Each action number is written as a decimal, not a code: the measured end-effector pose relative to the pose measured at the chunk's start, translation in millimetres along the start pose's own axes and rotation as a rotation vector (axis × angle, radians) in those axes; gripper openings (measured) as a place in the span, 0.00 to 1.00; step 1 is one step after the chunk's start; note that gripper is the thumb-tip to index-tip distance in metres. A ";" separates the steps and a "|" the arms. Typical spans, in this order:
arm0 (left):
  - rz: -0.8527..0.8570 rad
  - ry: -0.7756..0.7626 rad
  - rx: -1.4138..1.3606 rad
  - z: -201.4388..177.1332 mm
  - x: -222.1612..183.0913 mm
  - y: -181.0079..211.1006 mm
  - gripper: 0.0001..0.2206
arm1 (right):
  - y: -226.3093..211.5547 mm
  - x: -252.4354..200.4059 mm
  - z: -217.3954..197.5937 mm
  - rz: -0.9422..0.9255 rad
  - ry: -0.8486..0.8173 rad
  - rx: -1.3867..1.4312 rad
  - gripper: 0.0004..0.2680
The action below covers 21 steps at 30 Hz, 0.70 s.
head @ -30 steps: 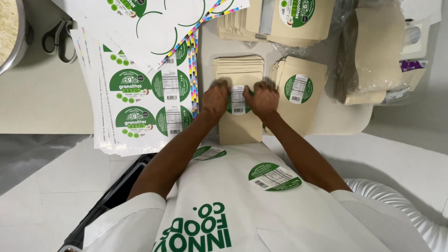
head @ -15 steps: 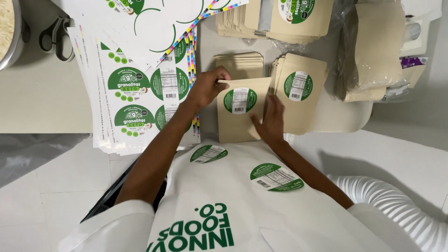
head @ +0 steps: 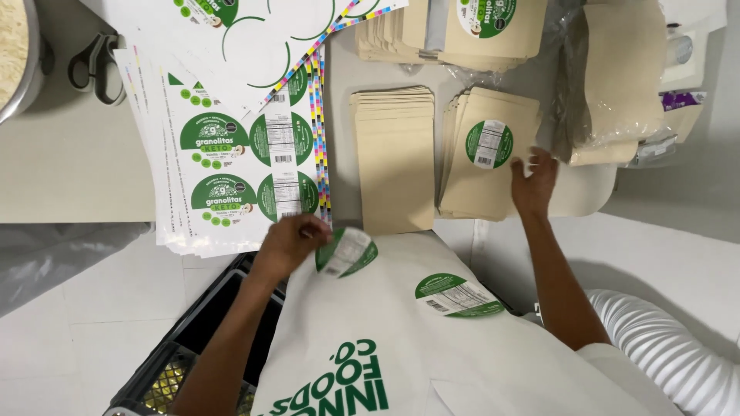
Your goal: Peeling circular adhesive labels from a backing sheet and applying them to the center of paper pouches.
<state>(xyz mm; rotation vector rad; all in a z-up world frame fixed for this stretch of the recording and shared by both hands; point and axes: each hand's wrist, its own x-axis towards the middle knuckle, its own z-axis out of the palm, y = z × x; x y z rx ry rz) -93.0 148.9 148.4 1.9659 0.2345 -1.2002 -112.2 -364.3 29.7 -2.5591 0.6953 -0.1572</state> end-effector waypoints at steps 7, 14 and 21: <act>0.361 0.249 -0.355 -4.9 70.5 40.7 0.06 | -191.2 -63.9 11.6 0.172 -0.741 0.623 0.22; 0.346 0.385 -0.388 59.8 149.5 54.3 0.09 | -169.5 -47.3 73.5 -0.285 -0.381 0.323 0.09; 0.311 0.450 -0.114 64.1 158.0 79.5 0.09 | -161.0 -25.3 107.6 -0.618 -0.123 -0.066 0.11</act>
